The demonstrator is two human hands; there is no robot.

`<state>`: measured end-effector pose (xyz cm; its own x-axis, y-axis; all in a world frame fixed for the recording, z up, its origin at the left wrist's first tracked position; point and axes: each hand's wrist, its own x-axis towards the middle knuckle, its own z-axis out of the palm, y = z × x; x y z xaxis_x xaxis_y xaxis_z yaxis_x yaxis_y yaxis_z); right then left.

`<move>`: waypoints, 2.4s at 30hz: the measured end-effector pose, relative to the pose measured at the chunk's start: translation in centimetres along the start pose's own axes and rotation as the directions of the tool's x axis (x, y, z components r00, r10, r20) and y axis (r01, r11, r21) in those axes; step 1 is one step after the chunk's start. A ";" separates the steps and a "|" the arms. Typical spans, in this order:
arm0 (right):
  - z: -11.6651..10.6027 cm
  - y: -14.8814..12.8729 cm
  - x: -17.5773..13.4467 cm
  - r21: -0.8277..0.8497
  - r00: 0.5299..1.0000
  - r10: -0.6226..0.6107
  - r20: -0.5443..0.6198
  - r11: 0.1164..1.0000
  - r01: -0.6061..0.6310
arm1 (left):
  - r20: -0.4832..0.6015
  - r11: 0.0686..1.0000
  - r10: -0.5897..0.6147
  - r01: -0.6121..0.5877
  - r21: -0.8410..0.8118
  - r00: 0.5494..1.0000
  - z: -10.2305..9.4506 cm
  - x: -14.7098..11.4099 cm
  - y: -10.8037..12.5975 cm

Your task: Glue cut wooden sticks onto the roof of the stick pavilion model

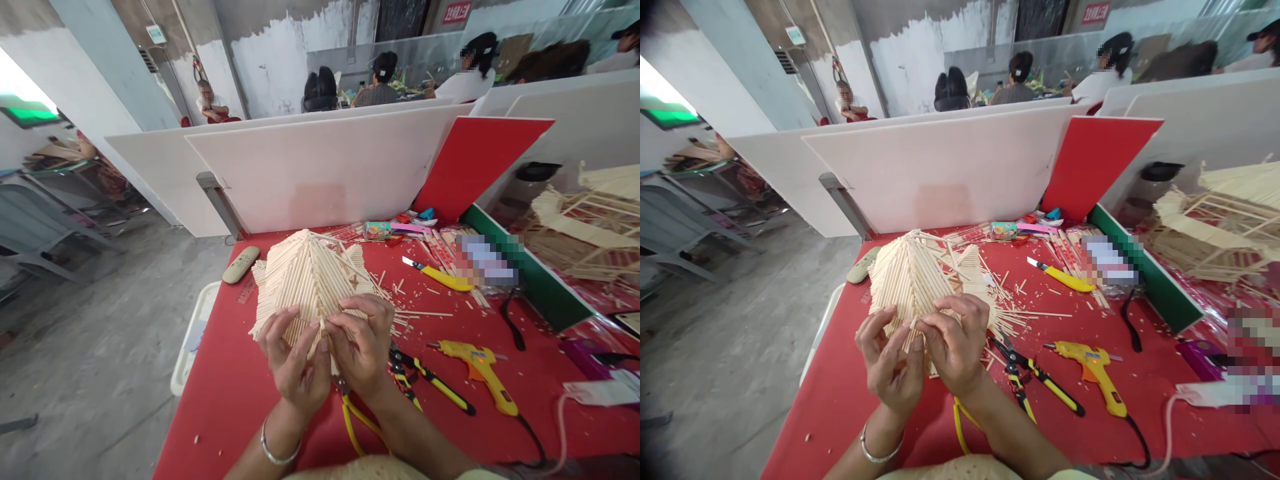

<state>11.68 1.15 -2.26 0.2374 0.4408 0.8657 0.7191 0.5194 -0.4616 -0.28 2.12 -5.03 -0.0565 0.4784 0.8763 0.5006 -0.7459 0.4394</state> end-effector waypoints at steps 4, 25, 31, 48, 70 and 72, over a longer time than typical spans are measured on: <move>0.0 0.0 0.0 0.000 1.000 -0.001 -0.001 1.000 0.001 | -0.006 1.000 -0.004 0.004 -0.013 1.000 0.0 0.0 0.0; 0.0 0.0 0.0 0.003 1.000 -0.005 0.000 1.000 0.005 | 0.003 1.000 0.002 -0.002 0.011 1.000 0.0 0.0 0.1; 0.0 0.0 0.0 -0.005 1.000 0.004 0.000 1.000 -0.004 | 0.013 1.000 0.000 -0.001 0.015 1.000 -0.1 0.0 0.0; 0.0 -0.1 0.0 -0.006 1.000 -0.001 -0.007 1.000 0.001 | 0.002 1.000 -0.005 0.005 0.003 1.000 0.0 0.1 0.1; 0.0 -0.2 0.0 -0.026 1.000 -0.013 -0.021 1.000 0.012 | -0.007 1.000 0.003 -0.003 0.023 1.000 0.0 0.3 0.3; 0.0 -0.2 0.0 -0.024 1.000 -0.011 -0.022 1.000 0.011 | -0.008 1.000 0.010 -0.010 0.024 1.000 0.0 0.3 0.3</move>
<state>11.54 1.09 -2.23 0.2439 0.4186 0.8748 0.7371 0.5062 -0.4477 -0.16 2.05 -4.64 -0.0588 0.4670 0.8823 0.5216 -0.7392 0.4260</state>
